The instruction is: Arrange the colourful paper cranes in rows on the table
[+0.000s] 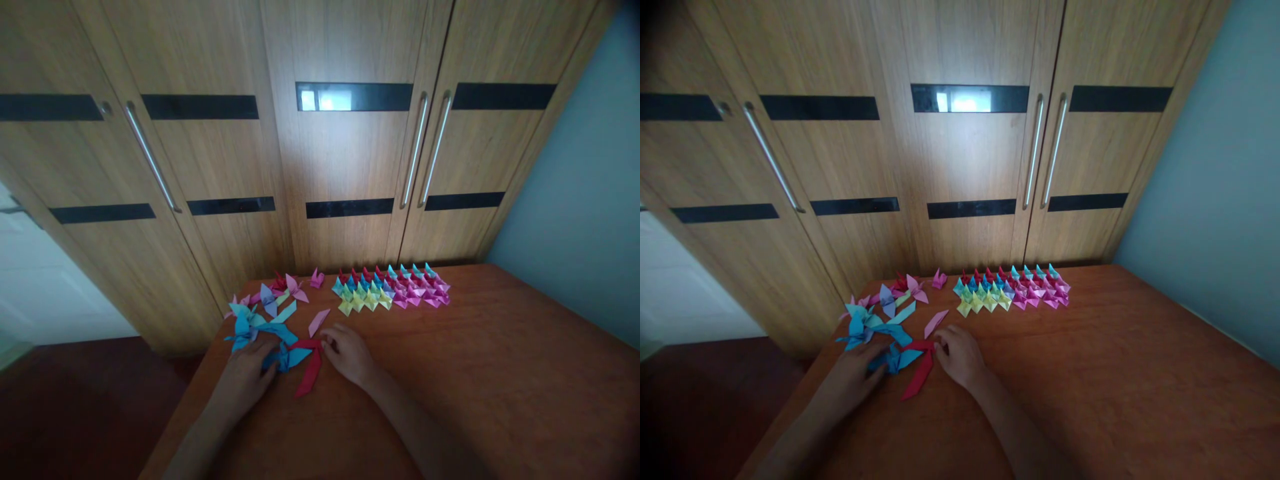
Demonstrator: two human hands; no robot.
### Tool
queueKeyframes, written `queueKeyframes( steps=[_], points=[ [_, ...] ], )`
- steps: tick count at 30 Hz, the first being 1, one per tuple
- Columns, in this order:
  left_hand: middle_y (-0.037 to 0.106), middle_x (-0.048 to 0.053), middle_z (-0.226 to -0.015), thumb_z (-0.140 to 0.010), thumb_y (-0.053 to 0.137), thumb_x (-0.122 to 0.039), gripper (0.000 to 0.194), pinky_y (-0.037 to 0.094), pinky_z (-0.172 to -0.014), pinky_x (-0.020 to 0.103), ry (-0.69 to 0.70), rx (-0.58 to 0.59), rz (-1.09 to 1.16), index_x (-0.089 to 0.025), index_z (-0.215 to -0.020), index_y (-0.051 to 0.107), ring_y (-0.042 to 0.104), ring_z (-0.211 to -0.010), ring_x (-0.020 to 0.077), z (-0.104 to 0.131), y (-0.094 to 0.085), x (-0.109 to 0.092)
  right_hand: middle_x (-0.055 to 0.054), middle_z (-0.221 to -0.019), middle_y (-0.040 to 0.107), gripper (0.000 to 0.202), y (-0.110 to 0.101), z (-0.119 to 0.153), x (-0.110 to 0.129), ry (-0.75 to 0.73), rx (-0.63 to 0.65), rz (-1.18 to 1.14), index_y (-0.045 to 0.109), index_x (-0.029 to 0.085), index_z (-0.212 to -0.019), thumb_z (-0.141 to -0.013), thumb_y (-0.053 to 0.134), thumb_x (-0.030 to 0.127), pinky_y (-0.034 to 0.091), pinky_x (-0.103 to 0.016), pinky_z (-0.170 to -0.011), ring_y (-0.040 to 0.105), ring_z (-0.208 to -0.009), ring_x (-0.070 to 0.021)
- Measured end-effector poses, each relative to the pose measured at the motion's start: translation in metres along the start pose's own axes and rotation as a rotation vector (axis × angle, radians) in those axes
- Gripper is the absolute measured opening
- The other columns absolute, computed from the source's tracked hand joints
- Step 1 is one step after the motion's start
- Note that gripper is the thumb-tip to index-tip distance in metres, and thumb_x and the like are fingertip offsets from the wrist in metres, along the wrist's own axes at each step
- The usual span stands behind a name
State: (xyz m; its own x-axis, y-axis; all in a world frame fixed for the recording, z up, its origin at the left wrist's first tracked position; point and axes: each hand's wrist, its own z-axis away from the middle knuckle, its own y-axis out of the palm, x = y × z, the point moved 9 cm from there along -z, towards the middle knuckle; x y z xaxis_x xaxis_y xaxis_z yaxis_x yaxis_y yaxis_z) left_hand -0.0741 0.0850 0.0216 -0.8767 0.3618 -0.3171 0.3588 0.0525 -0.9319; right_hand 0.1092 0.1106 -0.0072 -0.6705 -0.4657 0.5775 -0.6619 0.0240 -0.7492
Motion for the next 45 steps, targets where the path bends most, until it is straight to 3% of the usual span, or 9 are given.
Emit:
queueKeyframes(
  steps=[3,7,12,17,23,29,34,39,45],
  points=[
    [0.068,0.004,-0.105,-0.076,0.049,-0.019,0.029,0.045,-0.088,0.033,-0.04,-0.013,0.131,-0.024,-0.1,0.066,0.06,-0.1,0.0229,0.0,-0.001,0.005,-0.001,-0.084,0.058,0.019,0.0,0.0,-0.001,0.005,-0.009,-0.009,0.063,0.021,-0.099,-0.085,0.05,0.018,0.039,-0.022,-0.071,0.053,-0.077,-0.0124],
    [0.07,0.003,-0.095,-0.08,0.05,-0.029,0.021,0.047,-0.081,0.03,-0.116,-0.039,0.338,-0.023,-0.092,0.065,0.063,-0.09,0.0212,-0.005,-0.011,0.006,0.0,-0.081,0.06,0.019,-0.001,0.0,-0.004,0.021,-0.026,-0.103,0.064,0.022,-0.099,-0.084,0.052,0.019,0.041,-0.023,-0.069,0.054,-0.074,-0.0126],
    [0.066,0.001,-0.077,-0.082,0.048,-0.033,0.02,0.046,-0.07,0.027,-0.093,-0.102,0.523,-0.019,-0.08,0.062,0.061,-0.074,0.018,-0.03,-0.019,-0.019,-0.003,-0.086,0.064,0.03,-0.019,0.006,-0.019,0.077,-0.083,-0.483,0.065,0.02,-0.096,-0.09,0.044,0.04,0.045,-0.025,-0.069,0.057,-0.075,-0.0135],
    [0.063,0.001,-0.073,-0.079,0.051,-0.026,0.013,0.042,-0.066,0.026,0.026,-0.137,0.531,-0.019,-0.076,0.061,0.058,-0.071,0.0172,-0.066,0.001,-0.068,-0.007,-0.08,0.065,0.054,-0.034,0.023,-0.058,0.311,-0.134,-0.884,0.066,0.015,-0.093,-0.085,0.039,0.061,0.046,-0.026,-0.062,0.06,-0.07,-0.0153],
    [0.064,0.002,-0.074,-0.077,0.054,-0.021,0.008,0.041,-0.066,0.025,0.1,-0.057,0.723,-0.018,-0.077,0.062,0.058,-0.071,0.0169,-0.089,0.042,-0.104,0.002,-0.066,0.06,0.025,-0.041,0.025,-0.068,0.272,-0.112,-0.74,0.066,0.018,-0.079,-0.075,0.062,0.042,0.04,-0.023,-0.057,0.053,-0.06,-0.0113],
    [0.063,0.002,-0.068,-0.079,0.06,-0.035,0.022,0.04,-0.058,0.023,0.0,0.18,1.045,-0.014,-0.076,0.063,0.056,-0.061,0.0136,-0.08,0.075,-0.1,0.002,-0.063,0.058,0.028,-0.044,0.028,-0.069,0.35,-0.109,-0.868,0.065,0.017,-0.075,-0.075,0.063,0.045,0.039,-0.022,-0.055,0.051,-0.058,-0.0103],
    [0.065,0.005,-0.076,-0.076,0.067,-0.04,0.029,0.042,-0.061,0.021,-0.13,0.386,1.439,-0.012,-0.083,0.064,0.058,-0.065,0.0114,-0.065,0.087,-0.105,0.002,-0.068,0.059,0.025,-0.038,0.035,-0.064,0.411,-0.04,-1.246,0.064,0.017,-0.075,-0.071,0.071,0.041,0.038,-0.019,-0.055,0.05,-0.058,-0.0068],
    [0.064,0.004,-0.076,-0.075,0.071,-0.033,0.024,0.045,-0.067,0.022,-0.189,0.378,1.719,-0.012,-0.084,0.064,0.058,-0.067,0.01,-0.063,0.087,-0.106,0.006,-0.059,0.051,0.025,-0.036,0.04,-0.074,0.481,-0.103,-1.494,0.06,0.018,-0.073,-0.069,0.075,0.036,0.037,-0.017,-0.051,0.045,-0.051,-0.0044],
    [0.062,0.002,-0.069,-0.075,0.071,-0.03,0.021,0.044,-0.061,0.019,-0.25,0.308,1.82,-0.012,-0.078,0.059,0.058,-0.062,0.0083,-0.065,0.09,-0.093,0.007,-0.055,0.046,0.027,-0.046,0.041,-0.08,0.484,-0.173,-1.587,0.055,0.018,-0.07,-0.07,0.075,0.035,0.035,-0.018,-0.05,0.041,-0.049,-0.0047]
  ],
)
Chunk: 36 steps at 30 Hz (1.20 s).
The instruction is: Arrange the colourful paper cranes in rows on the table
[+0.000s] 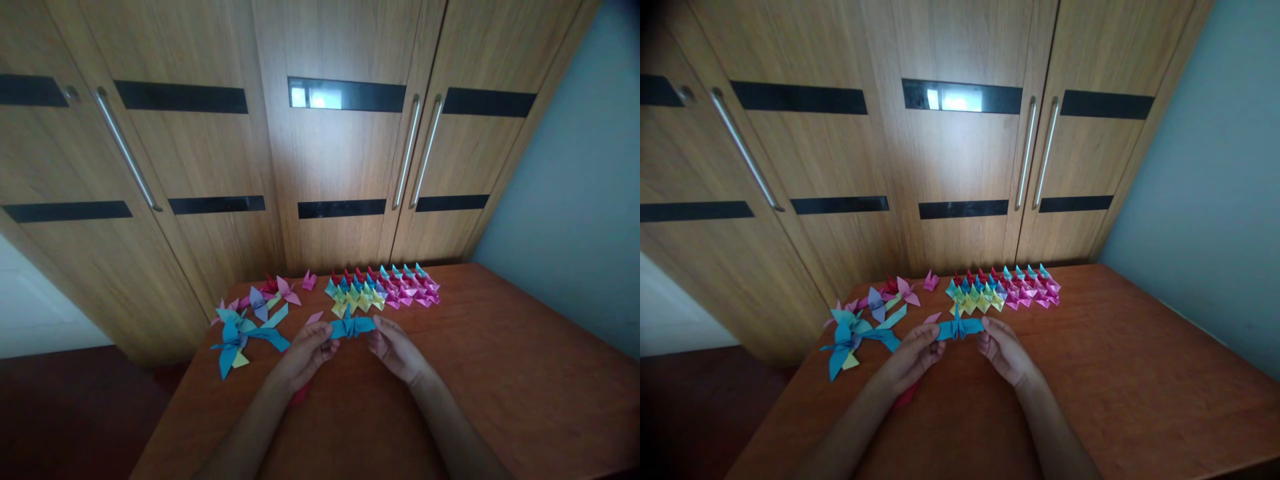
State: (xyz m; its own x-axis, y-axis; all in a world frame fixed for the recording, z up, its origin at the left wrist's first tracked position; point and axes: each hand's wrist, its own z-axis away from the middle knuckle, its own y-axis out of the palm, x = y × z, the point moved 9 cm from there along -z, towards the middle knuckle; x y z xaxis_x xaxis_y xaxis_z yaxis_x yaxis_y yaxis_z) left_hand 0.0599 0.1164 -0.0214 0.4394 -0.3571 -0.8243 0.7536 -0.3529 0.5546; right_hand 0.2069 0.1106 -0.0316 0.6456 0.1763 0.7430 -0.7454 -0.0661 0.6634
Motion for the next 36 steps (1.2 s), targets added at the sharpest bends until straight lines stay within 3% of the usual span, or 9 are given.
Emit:
queueKeyframes(
  steps=[6,8,11,14,17,21,30,33,36],
  points=[
    [0.06,0.001,-0.063,-0.076,0.065,-0.044,0.033,0.039,-0.052,0.018,0.048,-0.106,-0.278,-0.013,-0.07,0.056,0.053,-0.054,0.0083,-0.004,-0.007,-0.006,0.006,-0.056,0.044,0.03,-0.007,-0.002,0.01,-0.054,-0.035,0.036,0.053,0.018,-0.067,-0.071,0.074,0.038,0.032,-0.019,-0.048,0.038,-0.049,-0.0057],
    [0.06,0.002,-0.063,-0.078,0.06,-0.048,0.036,0.037,-0.05,0.019,0.164,-0.221,-0.506,-0.014,-0.066,0.057,0.051,-0.054,0.0098,-0.002,-0.012,-0.022,0.006,-0.057,0.045,0.028,-0.009,-0.003,0.012,-0.08,-0.039,0.045,0.054,0.018,-0.069,-0.071,0.074,0.038,0.031,-0.019,-0.048,0.039,-0.051,-0.0062],
    [0.064,0.003,-0.075,-0.081,0.056,-0.045,0.03,0.042,-0.061,0.024,0.411,-0.378,-0.847,-0.016,-0.076,0.064,0.056,-0.067,0.0147,0.009,-0.008,-0.051,0.005,-0.057,0.046,0.025,-0.009,-0.004,0.011,-0.077,-0.014,0.039,0.055,0.019,-0.07,-0.073,0.073,0.036,0.031,-0.019,-0.049,0.04,-0.052,-0.0065],
    [0.066,0.003,-0.086,-0.082,0.056,-0.04,0.023,0.044,-0.068,0.026,0.518,-0.345,-1.012,-0.02,-0.088,0.066,0.059,-0.076,0.0167,0.014,0.009,-0.055,0.005,-0.059,0.048,0.024,-0.008,-0.005,0.007,-0.063,-0.003,0.051,0.056,0.019,-0.071,-0.074,0.072,0.037,0.032,-0.02,-0.051,0.041,-0.054,-0.0067],
    [0.066,0.002,-0.082,-0.081,0.059,-0.036,0.023,0.045,-0.066,0.025,0.511,-0.249,-0.975,-0.02,-0.097,0.065,0.06,-0.073,0.0157,0.009,0.021,-0.042,0.005,-0.059,0.048,0.024,-0.008,-0.006,0.005,-0.062,-0.01,0.083,0.056,0.019,-0.071,-0.074,0.072,0.038,0.031,-0.019,-0.05,0.04,-0.053,-0.0067],
    [0.066,0.003,-0.084,-0.079,0.062,-0.033,0.027,0.047,-0.067,0.024,0.478,-0.206,-0.795,-0.018,-0.102,0.064,0.061,-0.074,0.0155,-0.001,0.021,-0.03,0.005,-0.059,0.049,0.025,-0.008,-0.006,0.003,-0.05,-0.021,0.112,0.057,0.019,-0.072,-0.072,0.073,0.039,0.031,-0.02,-0.051,0.041,-0.053,-0.0067],
    [0.069,0.004,-0.084,-0.077,0.062,-0.033,0.02,0.048,-0.066,0.025,0.471,-0.21,-0.761,-0.017,-0.088,0.069,0.063,-0.074,0.0167,-0.008,0.021,-0.035,0.006,-0.059,0.049,0.029,-0.012,-0.006,0.005,-0.055,-0.059,0.254,0.057,0.019,-0.073,-0.07,0.071,0.044,0.03,-0.019,-0.051,0.042,-0.053,-0.0069],
    [0.069,0.004,-0.086,-0.077,0.062,-0.031,0.018,0.048,-0.069,0.026,0.508,-0.267,-0.888,-0.019,-0.088,0.069,0.062,-0.077,0.0171,-0.007,0.02,-0.039,0.004,-0.057,0.05,0.032,-0.024,-0.007,0.016,-0.135,-0.162,0.397,0.055,0.018,-0.067,-0.07,0.067,0.047,0.03,-0.02,-0.049,0.041,-0.051,-0.0079],
    [0.069,0.003,-0.086,-0.077,0.062,-0.028,0.015,0.047,-0.069,0.026,0.538,-0.334,-1.017,-0.02,-0.086,0.07,0.061,-0.076,0.0166,-0.007,0.021,-0.042,0.004,-0.055,0.05,0.032,-0.043,-0.005,0.035,-0.271,-0.357,0.537,0.055,0.018,-0.065,-0.071,0.062,0.049,0.029,-0.021,-0.047,0.041,-0.048,-0.0092]
  ],
)
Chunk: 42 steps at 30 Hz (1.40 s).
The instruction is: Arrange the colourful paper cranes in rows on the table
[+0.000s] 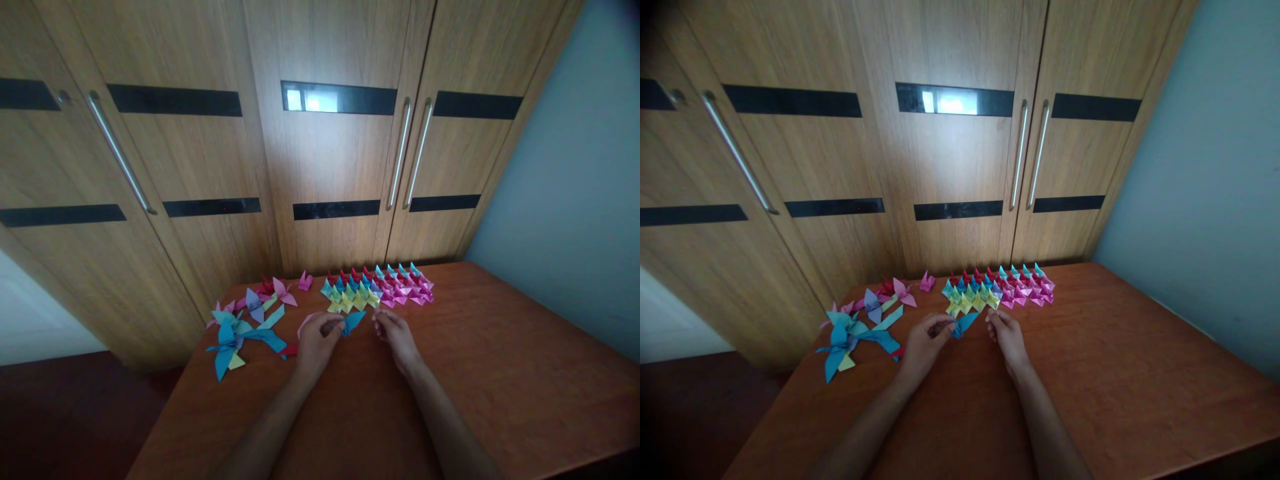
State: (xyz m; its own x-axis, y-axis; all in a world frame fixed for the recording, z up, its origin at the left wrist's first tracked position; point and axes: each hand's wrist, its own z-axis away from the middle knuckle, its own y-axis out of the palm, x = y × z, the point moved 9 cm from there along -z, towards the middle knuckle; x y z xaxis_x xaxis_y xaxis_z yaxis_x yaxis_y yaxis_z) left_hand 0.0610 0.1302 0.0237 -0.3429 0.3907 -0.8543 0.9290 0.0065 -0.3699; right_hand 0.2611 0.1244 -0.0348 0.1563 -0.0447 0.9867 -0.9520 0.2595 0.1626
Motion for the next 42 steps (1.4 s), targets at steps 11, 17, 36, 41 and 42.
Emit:
queueKeyframes(
  steps=[11,17,36,41,42],
  points=[
    [0.07,0.002,-0.085,-0.078,0.059,-0.02,0.013,0.045,-0.074,0.028,0.076,0.07,-0.257,-0.02,-0.086,0.07,0.061,-0.079,0.0167,-0.016,0.033,-0.009,-0.003,-0.067,0.065,0.034,-0.027,-0.007,0.005,-0.094,-0.189,0.949,0.063,0.022,-0.07,-0.085,0.042,0.044,0.034,-0.024,-0.056,0.059,-0.066,-0.0179],
    [0.07,0.003,-0.087,-0.077,0.06,-0.019,0.015,0.045,-0.075,0.029,0.056,0.063,-0.271,-0.02,-0.089,0.07,0.061,-0.081,0.0174,-0.023,0.039,-0.003,-0.003,-0.07,0.067,0.034,-0.02,-0.005,0.007,-0.081,-0.141,1.057,0.065,0.023,-0.073,-0.088,0.041,0.042,0.035,-0.022,-0.058,0.062,-0.069,-0.0171],
    [0.069,0.005,-0.087,-0.077,0.06,-0.017,0.014,0.045,-0.075,0.03,0.054,0.067,-0.329,-0.018,-0.089,0.069,0.061,-0.081,0.0184,-0.031,0.041,0.006,-0.003,-0.068,0.066,0.033,-0.016,-0.001,0.011,-0.123,-0.132,1.046,0.065,0.023,-0.074,-0.088,0.042,0.042,0.032,-0.024,-0.055,0.06,-0.064,-0.0168],
    [0.068,0.004,-0.087,-0.076,0.062,-0.017,0.014,0.046,-0.075,0.029,0.062,0.067,-0.319,-0.019,-0.089,0.069,0.062,-0.081,0.018,-0.03,0.041,0.006,-0.003,-0.069,0.066,0.033,-0.016,-0.001,0.011,-0.113,-0.121,1.05,0.065,0.023,-0.074,-0.088,0.043,0.042,0.032,-0.023,-0.055,0.059,-0.064,-0.0166],
    [0.068,0.004,-0.087,-0.076,0.062,-0.017,0.014,0.046,-0.075,0.029,0.063,0.065,-0.316,-0.019,-0.089,0.068,0.062,-0.081,0.018,-0.03,0.041,0.005,-0.003,-0.069,0.067,0.032,-0.016,-0.001,0.01,-0.113,-0.118,1.05,0.065,0.023,-0.074,-0.088,0.043,0.042,0.032,-0.024,-0.054,0.06,-0.064,-0.0168]
  ],
)
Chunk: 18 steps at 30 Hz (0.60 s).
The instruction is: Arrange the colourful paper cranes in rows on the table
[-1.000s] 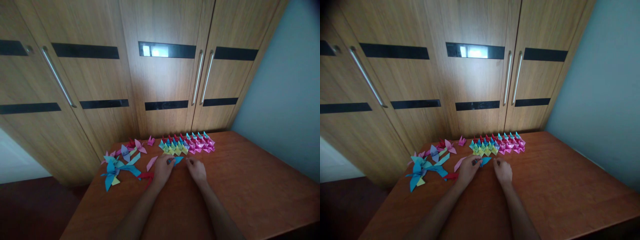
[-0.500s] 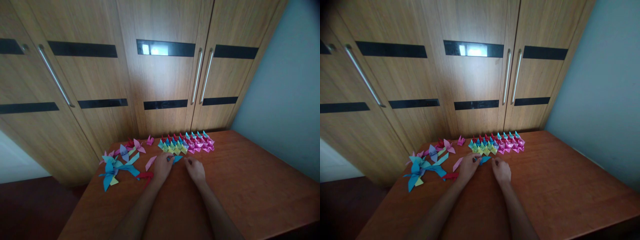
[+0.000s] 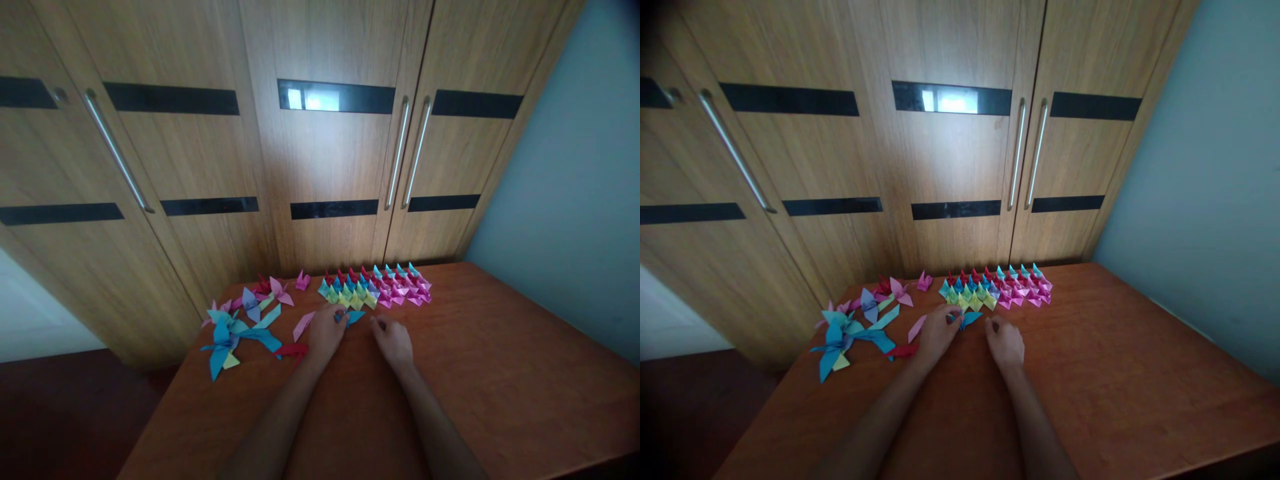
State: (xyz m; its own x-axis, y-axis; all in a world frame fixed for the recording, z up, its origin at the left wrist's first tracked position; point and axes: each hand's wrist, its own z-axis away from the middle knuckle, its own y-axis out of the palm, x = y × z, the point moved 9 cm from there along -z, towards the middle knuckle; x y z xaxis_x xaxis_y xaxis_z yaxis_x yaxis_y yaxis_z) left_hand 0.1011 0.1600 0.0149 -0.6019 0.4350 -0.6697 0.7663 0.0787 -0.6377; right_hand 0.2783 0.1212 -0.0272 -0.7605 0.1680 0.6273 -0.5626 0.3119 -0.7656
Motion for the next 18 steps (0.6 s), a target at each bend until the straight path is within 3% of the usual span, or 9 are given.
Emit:
queueKeyframes(
  steps=[4,12,18],
  points=[
    [0.068,0.003,-0.09,-0.077,0.062,-0.018,0.016,0.046,-0.076,0.028,0.004,-0.013,0.001,-0.02,-0.092,0.067,0.061,-0.082,0.0172,0.001,-0.007,0.001,-0.003,-0.069,0.066,0.033,0.0,0.0,0.0,-0.003,-0.011,0.012,0.064,0.023,-0.072,-0.088,0.042,0.042,0.031,-0.024,-0.054,0.06,-0.065,-0.0173],
    [0.066,0.003,-0.091,-0.078,0.06,-0.019,0.015,0.044,-0.076,0.028,-0.023,-0.046,-0.09,-0.022,-0.091,0.067,0.06,-0.083,0.0173,0.005,-0.044,0.024,-0.003,-0.068,0.066,0.032,0.004,0.001,0.003,-0.016,0.008,0.007,0.064,0.023,-0.072,-0.088,0.043,0.041,0.033,-0.023,-0.057,0.061,-0.067,-0.0171],
    [0.061,0.005,-0.104,-0.076,0.063,-0.021,0.024,0.042,-0.081,0.028,0.007,0.142,-0.272,-0.023,-0.099,0.065,0.059,-0.093,0.0199,0.012,-0.03,0.025,-0.003,-0.07,0.067,0.031,0.007,0.003,0.006,-0.034,0.022,0.01,0.064,0.023,-0.072,-0.088,0.044,0.041,0.032,-0.023,-0.057,0.062,-0.067,-0.0169]
  ],
)
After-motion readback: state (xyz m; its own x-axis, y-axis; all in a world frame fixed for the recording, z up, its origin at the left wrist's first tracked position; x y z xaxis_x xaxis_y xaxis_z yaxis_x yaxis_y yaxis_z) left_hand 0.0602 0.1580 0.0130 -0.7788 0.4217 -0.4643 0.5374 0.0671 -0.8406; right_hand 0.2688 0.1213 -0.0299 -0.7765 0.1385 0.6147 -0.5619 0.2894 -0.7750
